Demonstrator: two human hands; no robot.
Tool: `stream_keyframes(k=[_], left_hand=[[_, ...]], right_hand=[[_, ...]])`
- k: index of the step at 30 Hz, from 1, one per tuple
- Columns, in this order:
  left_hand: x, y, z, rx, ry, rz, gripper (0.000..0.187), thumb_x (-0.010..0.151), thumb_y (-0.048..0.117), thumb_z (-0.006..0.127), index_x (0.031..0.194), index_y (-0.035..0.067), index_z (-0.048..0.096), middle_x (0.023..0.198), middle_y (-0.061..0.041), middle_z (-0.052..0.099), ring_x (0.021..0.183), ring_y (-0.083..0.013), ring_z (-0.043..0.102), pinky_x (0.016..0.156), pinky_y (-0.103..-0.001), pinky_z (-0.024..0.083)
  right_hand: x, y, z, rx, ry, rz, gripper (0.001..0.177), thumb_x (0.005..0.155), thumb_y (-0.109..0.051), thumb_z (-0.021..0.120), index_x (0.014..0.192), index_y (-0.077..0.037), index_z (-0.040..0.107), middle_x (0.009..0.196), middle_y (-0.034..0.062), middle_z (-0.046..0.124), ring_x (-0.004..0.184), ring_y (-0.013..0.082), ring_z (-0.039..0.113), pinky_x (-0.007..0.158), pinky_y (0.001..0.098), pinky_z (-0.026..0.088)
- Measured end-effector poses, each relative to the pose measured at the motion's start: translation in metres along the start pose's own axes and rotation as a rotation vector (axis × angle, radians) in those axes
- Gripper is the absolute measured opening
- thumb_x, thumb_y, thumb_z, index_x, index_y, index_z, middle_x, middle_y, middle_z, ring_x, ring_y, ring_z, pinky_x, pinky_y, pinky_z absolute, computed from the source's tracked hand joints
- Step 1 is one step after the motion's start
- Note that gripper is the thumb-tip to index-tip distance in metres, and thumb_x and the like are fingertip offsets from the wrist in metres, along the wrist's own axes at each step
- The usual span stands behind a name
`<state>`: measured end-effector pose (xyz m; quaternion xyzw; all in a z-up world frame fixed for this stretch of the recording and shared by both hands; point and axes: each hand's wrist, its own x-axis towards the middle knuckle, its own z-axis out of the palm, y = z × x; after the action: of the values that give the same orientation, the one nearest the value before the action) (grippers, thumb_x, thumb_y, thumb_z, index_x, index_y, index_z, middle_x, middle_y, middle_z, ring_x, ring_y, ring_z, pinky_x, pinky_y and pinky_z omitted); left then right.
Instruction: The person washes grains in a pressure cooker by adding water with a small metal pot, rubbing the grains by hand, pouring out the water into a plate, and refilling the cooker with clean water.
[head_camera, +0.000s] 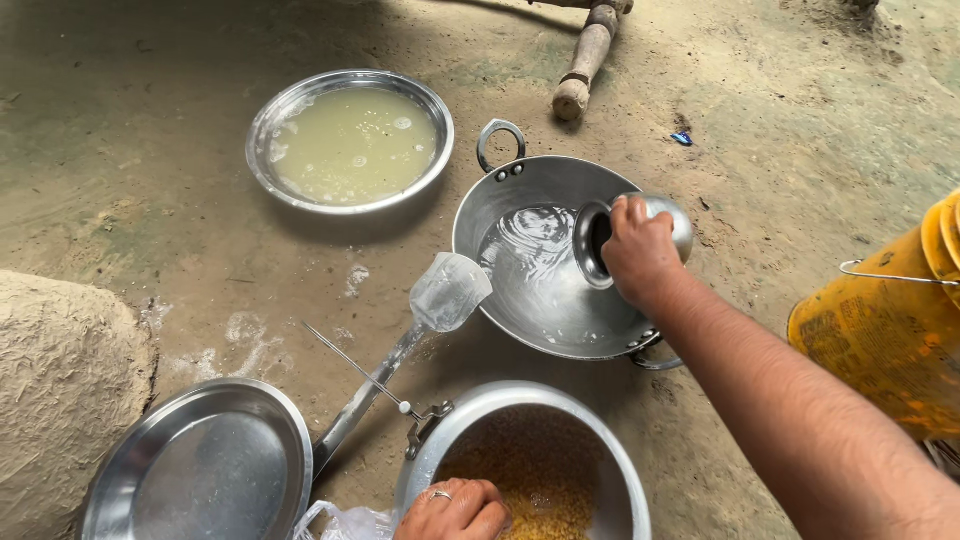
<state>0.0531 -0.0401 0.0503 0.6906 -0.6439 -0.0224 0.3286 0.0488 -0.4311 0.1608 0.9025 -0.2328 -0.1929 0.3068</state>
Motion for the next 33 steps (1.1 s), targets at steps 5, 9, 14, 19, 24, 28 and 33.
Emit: stream_keyframes(k=[5,9,14,19,24,28,33], left_hand=[[-0.002,0.002,0.004,0.002,0.049,-0.022,0.017,0.086,0.03,0.073,0.08,0.015,0.069,0.083,0.0,0.067,0.078,-0.0145,0.074,0.074,-0.037,0.058],[-0.001,0.005,0.009,0.043,0.057,-0.081,0.016,0.086,0.027,0.073,0.077,0.017,0.067,0.08,0.003,0.067,0.076,-0.0111,0.074,0.075,-0.035,0.059],[0.002,0.005,0.003,0.069,0.053,-0.007,0.014,0.085,0.029,0.071,0.082,0.015,0.068,0.086,0.001,0.067,0.082,-0.0141,0.073,0.079,-0.038,0.058],[0.009,0.016,-0.005,0.012,-0.008,-0.09,0.009,0.086,0.024,0.071,0.083,0.015,0.07,0.093,-0.001,0.069,0.089,-0.0169,0.072,0.078,-0.039,0.054],[0.019,0.024,-0.021,-0.017,-0.003,-0.122,0.002,0.082,0.013,0.071,0.084,0.013,0.071,0.095,-0.004,0.067,0.091,-0.0215,0.07,0.077,-0.04,0.052],[0.027,0.03,-0.039,-0.082,-0.046,-0.089,0.019,0.074,0.004,0.07,0.093,0.009,0.069,0.099,-0.009,0.065,0.092,-0.0278,0.066,0.078,-0.043,0.05],[0.035,0.042,-0.056,-0.091,-0.083,-0.104,0.026,0.072,-0.004,0.065,0.094,0.008,0.066,0.1,-0.01,0.065,0.095,-0.0313,0.066,0.079,-0.044,0.05]], right_hand=[[0.01,-0.039,0.01,-0.144,-0.004,-0.126,0.028,0.088,-0.026,0.071,0.112,-0.015,0.079,0.164,0.0217,0.033,0.141,0.037,0.039,0.091,0.0557,0.051],[0.013,-0.053,0.011,0.035,0.028,-0.148,0.024,0.089,-0.022,0.068,0.109,-0.014,0.079,0.162,0.0196,0.029,0.148,0.0502,0.023,0.093,0.0756,0.045],[0.012,-0.054,-0.007,0.141,0.044,-0.203,0.026,0.088,-0.019,0.069,0.112,-0.018,0.078,0.161,0.0187,0.033,0.145,0.0558,0.029,0.087,0.0715,0.053],[-0.003,-0.062,-0.03,0.527,0.156,-0.143,0.021,0.079,-0.029,0.079,0.1,-0.026,0.081,0.152,0.0096,0.047,0.135,0.0457,0.047,0.096,0.0445,0.055],[-0.02,-0.034,-0.023,1.085,-0.019,0.188,0.03,0.079,-0.032,0.08,0.108,-0.022,0.079,0.118,0.0075,0.077,0.106,0.023,0.073,0.088,0.0379,0.057],[-0.064,-0.002,-0.027,1.321,0.02,0.295,0.031,0.078,-0.03,0.078,0.107,-0.018,0.078,0.097,0.0113,0.08,0.086,0.022,0.078,0.081,0.0369,0.058],[-0.157,0.045,-0.058,1.225,0.329,0.078,0.025,0.073,-0.021,0.078,0.096,-0.013,0.082,0.092,0.0079,0.077,0.084,0.0172,0.073,0.077,0.0316,0.056]])
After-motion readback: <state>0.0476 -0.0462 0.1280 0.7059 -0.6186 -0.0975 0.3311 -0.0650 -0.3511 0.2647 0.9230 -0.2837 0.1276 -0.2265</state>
